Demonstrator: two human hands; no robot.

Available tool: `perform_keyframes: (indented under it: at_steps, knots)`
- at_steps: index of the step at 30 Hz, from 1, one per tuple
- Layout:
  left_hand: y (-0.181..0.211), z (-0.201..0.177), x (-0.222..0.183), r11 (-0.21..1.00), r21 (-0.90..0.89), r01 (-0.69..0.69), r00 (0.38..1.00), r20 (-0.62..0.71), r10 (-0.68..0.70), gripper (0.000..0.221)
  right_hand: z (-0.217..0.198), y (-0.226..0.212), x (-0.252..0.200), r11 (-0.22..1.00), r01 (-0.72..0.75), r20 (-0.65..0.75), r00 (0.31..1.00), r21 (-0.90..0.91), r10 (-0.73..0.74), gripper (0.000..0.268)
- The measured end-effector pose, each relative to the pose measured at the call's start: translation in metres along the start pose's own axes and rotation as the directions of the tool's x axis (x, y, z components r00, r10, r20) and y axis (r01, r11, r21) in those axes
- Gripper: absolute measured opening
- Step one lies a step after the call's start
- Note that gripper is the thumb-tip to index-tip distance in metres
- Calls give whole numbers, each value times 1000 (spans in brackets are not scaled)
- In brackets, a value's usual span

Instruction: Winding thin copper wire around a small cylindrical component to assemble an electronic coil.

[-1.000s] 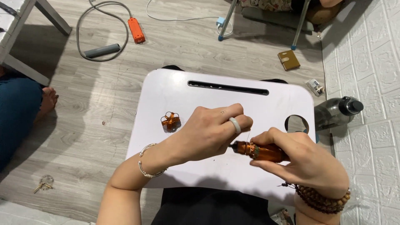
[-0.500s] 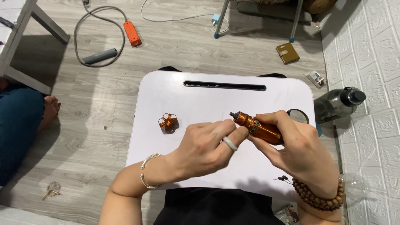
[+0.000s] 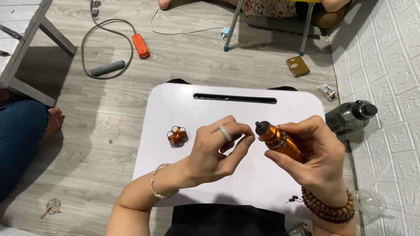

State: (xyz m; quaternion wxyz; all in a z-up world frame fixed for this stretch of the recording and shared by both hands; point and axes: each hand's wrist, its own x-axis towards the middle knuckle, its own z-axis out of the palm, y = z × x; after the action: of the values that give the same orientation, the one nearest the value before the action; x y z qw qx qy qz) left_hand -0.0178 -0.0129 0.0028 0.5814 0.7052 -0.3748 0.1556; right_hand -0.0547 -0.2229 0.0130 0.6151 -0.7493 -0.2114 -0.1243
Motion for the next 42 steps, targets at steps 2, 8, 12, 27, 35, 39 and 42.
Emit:
perform_keyframes:
  at_steps: [2, 8, 12, 27, 35, 39, 42]
  knots:
    - [0, -5, 6, 999, -39, 35, 999, 35, -34, 11, -2, 1, 1, 998, -4, 36, 999, 66, 2, 49]
    - [0, -27, 19, 978, -121, 169, 963, 234, -137, 2, -11, -9, 7, 996, 9, 285, 959, -87, 16, 45]
    - [-2, -26, 18, 994, -37, 103, 944, 317, -86, 9, -8, -9, 9, 878, 156, 507, 855, -452, 109, 34]
    - [12, 5, -7, 886, 415, -207, 978, 95, 184, 13, 3, -13, 13, 768, 133, 95, 991, -626, -94, 48]
    - [1, 1, -3, 959, 220, -178, 984, 34, 175, 16, 2, -9, 10, 902, 84, -28, 994, -424, -106, 50]
    - [-1, -3, -2, 997, 40, -64, 997, 51, 62, 20, 0, -6, 3, 983, -59, -75, 996, -175, 47, 53]
    - [-3, -4, 2, 996, -84, 14, 998, 61, -9, 16, -6, 4, 1, 998, -62, -20, 998, -17, 62, 50]
